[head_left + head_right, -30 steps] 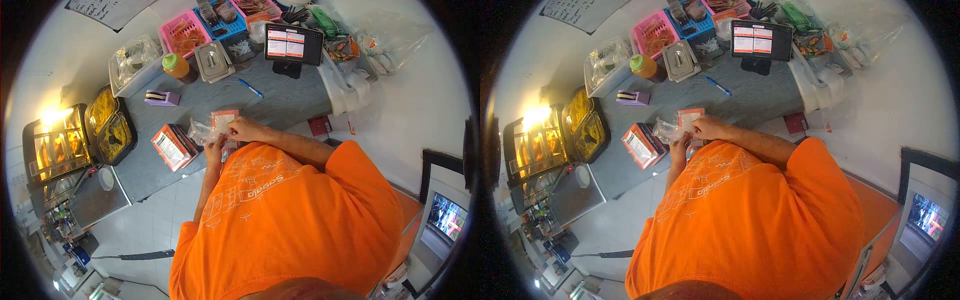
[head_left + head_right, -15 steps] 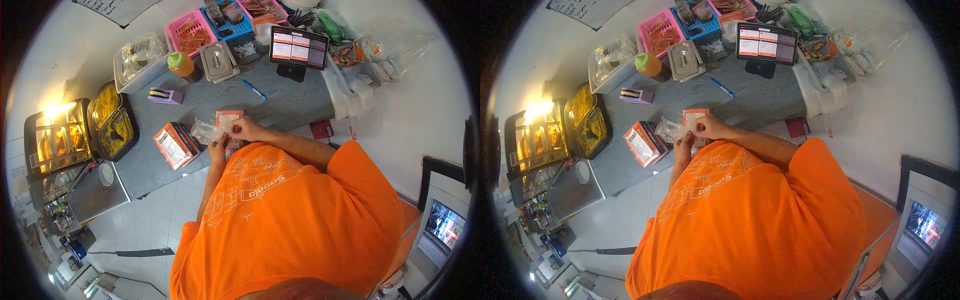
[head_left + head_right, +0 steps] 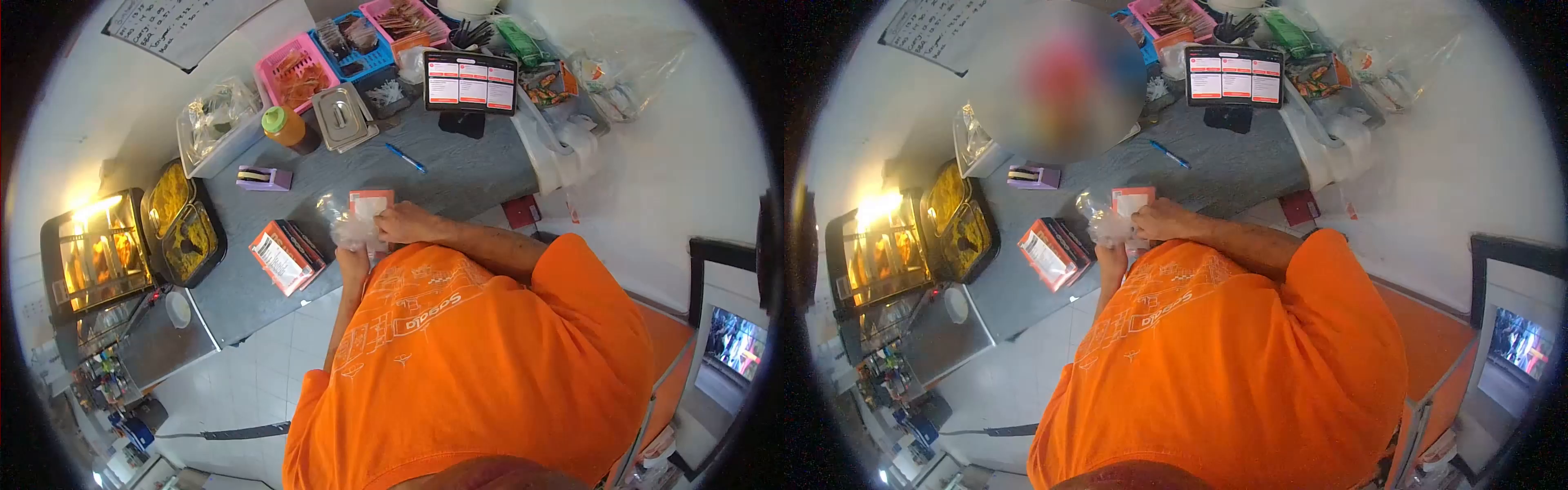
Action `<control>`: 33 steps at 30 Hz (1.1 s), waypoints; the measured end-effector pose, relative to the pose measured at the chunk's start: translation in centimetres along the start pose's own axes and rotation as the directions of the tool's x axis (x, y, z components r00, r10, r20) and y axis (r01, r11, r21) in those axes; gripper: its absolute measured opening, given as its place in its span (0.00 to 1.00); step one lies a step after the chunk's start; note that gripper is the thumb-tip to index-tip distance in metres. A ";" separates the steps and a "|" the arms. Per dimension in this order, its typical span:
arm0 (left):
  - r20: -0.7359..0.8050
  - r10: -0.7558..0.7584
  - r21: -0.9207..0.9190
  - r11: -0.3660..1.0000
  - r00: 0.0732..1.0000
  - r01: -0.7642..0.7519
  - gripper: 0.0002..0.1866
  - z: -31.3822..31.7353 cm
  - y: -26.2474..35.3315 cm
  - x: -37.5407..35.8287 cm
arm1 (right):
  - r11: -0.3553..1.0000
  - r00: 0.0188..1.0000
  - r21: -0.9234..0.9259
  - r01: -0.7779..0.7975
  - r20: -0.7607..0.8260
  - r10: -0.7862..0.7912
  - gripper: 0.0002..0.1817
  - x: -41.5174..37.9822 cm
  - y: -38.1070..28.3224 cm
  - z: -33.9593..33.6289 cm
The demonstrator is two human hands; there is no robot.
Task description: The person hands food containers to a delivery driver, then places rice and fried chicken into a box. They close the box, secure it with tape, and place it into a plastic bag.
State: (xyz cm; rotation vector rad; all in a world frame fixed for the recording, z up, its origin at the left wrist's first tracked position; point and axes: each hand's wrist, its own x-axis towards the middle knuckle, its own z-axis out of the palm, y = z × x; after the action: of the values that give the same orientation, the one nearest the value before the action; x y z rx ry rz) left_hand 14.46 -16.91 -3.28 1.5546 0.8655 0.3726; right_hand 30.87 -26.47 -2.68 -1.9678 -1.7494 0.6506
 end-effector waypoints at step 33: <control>0.215 -0.027 0.045 0.999 0.976 0.018 0.20 8.5 0.5 5.3 | -0.061 -0.101 0.086 -0.994 -0.595 0.797 0.17 -40.3 33.7 -10.8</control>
State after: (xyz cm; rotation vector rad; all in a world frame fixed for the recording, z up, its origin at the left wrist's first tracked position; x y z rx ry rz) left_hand 23.93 -19.18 -5.74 1.5904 0.7250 0.1660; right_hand 60.28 -70.50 -11.62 -3.1576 0.3121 -0.0044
